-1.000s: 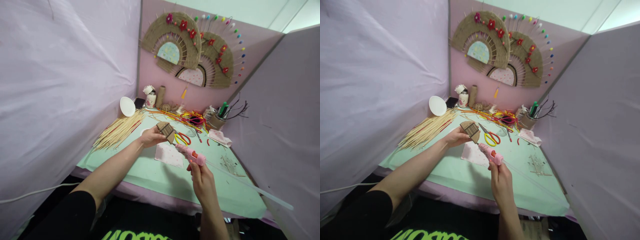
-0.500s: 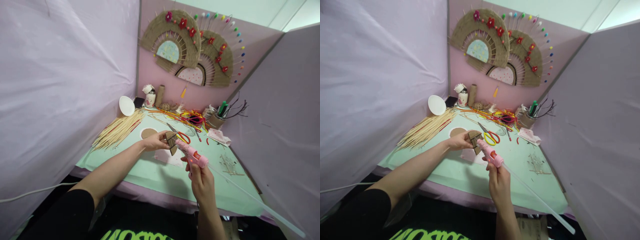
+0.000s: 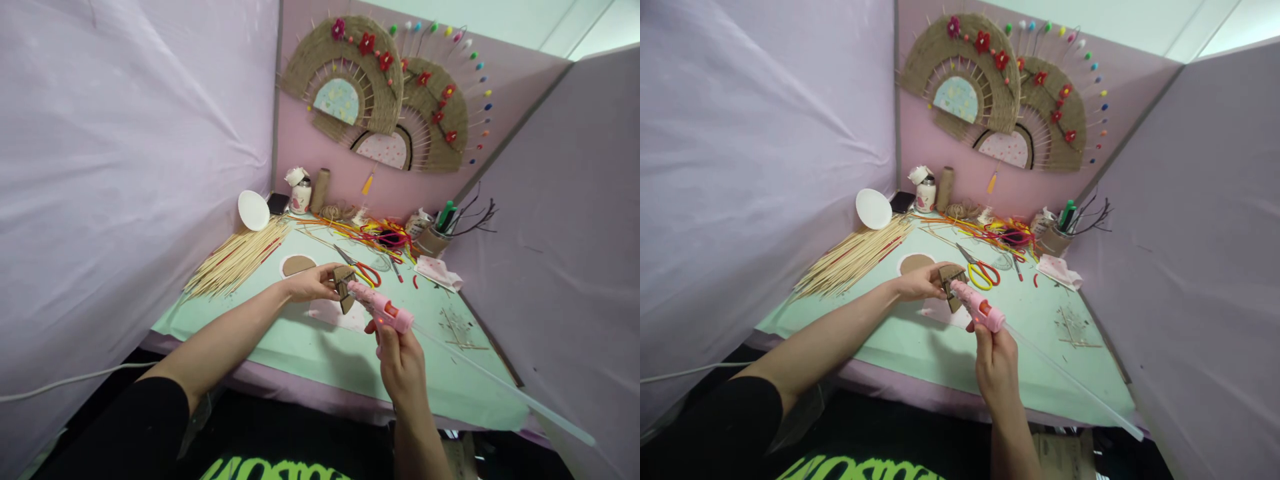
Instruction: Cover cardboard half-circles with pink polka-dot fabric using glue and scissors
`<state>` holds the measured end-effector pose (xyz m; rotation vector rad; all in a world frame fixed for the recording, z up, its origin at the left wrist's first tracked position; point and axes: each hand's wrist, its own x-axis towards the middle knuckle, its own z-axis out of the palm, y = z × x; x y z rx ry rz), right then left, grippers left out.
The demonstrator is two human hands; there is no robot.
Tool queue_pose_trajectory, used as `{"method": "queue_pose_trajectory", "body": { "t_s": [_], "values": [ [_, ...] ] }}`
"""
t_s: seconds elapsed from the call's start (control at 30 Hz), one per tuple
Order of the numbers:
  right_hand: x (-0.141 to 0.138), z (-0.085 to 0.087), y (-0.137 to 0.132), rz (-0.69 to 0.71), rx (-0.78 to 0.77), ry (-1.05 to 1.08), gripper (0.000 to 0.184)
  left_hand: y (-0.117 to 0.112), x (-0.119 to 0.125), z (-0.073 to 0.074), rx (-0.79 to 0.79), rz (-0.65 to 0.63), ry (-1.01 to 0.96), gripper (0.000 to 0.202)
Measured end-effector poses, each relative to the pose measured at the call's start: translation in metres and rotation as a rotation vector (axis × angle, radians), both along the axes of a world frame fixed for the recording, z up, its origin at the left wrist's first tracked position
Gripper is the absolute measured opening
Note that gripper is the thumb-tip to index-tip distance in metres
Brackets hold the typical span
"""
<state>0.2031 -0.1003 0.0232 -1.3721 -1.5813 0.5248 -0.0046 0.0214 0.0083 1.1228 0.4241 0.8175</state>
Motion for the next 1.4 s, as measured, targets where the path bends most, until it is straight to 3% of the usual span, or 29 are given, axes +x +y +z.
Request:
{"method": "queue_pose_trajectory", "body": {
  "t_s": [0.83,1.07,1.23,1.4],
  "values": [
    [0.008,-0.005,0.004,-0.01,-0.035,-0.064,0.047,0.007,-0.016,0.01,0.016,0.096,-0.117,0.076],
    [0.008,0.009,0.0,-0.01,-0.08,-0.13,0.048,0.009,-0.017,0.009,-0.01,0.145,-0.116,0.078],
    [0.039,0.021,0.008,-0.137,-0.07,-0.273,0.05,0.008,-0.019,0.011,-0.024,0.157,-0.12,0.077],
    [0.109,0.015,0.031,-0.468,-0.164,-0.573,0.054,0.006,-0.017,0.016,0.07,0.129,-0.031,0.071]
  ]
}}
